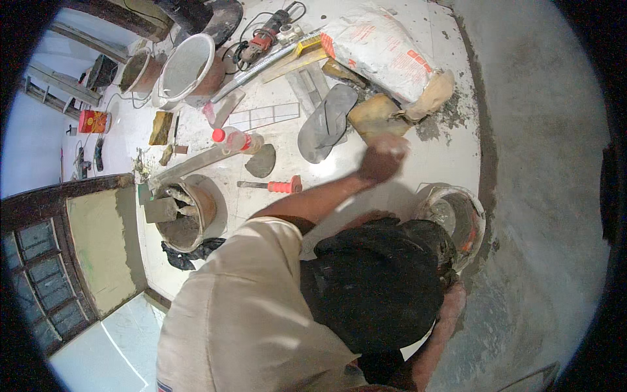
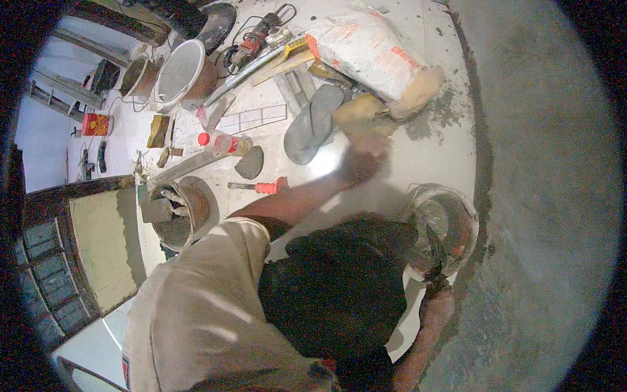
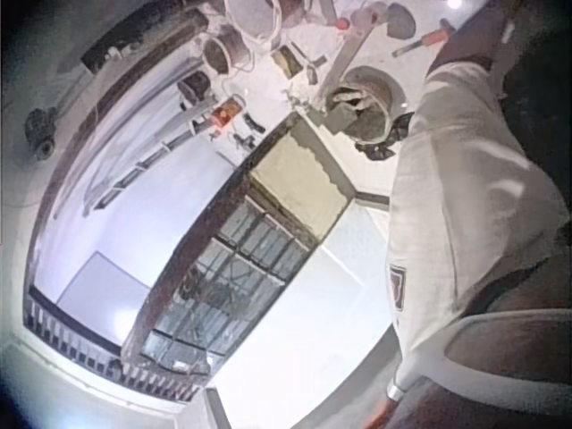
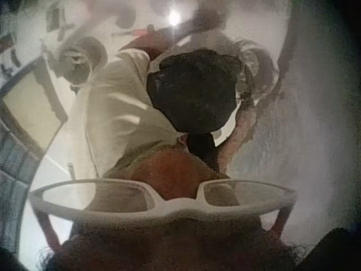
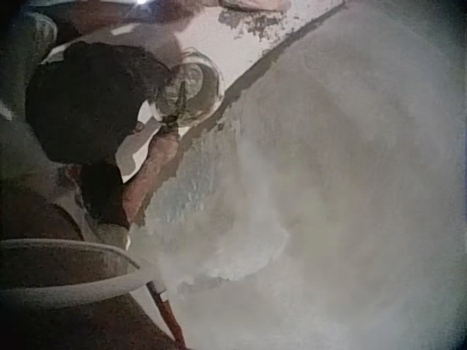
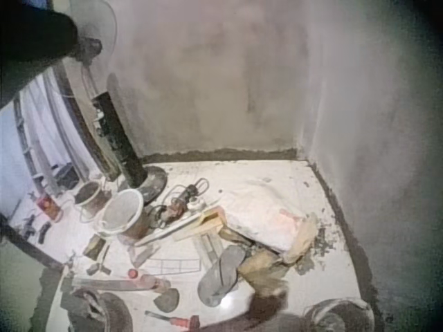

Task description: The person scoops plaster from a bucket and applies it to a wall using a trowel. They repeatedly smooth the surface, working on a specific section of the wall while sitting on the floor.

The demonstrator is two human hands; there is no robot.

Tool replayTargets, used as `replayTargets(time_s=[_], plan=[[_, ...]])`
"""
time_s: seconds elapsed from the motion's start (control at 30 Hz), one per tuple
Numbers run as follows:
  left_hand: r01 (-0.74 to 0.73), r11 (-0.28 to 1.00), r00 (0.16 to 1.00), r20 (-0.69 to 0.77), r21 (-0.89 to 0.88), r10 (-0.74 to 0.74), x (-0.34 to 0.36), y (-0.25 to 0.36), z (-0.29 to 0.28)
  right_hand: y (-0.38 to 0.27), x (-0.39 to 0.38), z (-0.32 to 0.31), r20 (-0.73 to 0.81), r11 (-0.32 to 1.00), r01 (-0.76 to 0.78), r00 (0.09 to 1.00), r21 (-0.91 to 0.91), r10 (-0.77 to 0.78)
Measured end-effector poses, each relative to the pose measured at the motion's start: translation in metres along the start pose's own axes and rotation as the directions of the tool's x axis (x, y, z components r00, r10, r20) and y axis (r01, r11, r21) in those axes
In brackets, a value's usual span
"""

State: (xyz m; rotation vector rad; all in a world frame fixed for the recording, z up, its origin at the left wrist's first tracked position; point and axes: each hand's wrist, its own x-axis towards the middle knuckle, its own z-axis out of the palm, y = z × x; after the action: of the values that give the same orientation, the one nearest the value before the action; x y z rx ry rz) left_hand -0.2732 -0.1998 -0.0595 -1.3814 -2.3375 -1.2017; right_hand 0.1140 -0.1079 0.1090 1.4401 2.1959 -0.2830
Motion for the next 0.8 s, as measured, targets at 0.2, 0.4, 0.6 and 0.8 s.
replayTargets(time_s=[0.2,0.4,0.6,0.8], plan=[[0.401,0.839,0.915,-0.119,0.368,-0.385,-0.013,-0.081,-0.106,-0.003,-0.005,-0.003,0.001,0.99,0.013,1.0,0.14,-0.013],[0.502,0.804,0.737,0.329,0.319,-0.591,-0.04,-0.11,-0.132,-0.025,-0.004,-0.021,0.083,0.996,-0.068,0.995,0.066,0.062],[0.346,0.825,0.857,0.207,0.447,-0.472,-0.062,-0.073,-0.139,-0.019,-0.004,-0.014,0.09,0.977,-0.13,0.989,0.17,0.116],[0.586,0.722,0.748,0.096,0.369,-0.656,-0.036,-0.088,-0.121,-0.021,-0.031,-0.015,-0.044,0.989,0.086,0.996,0.118,-0.082]])
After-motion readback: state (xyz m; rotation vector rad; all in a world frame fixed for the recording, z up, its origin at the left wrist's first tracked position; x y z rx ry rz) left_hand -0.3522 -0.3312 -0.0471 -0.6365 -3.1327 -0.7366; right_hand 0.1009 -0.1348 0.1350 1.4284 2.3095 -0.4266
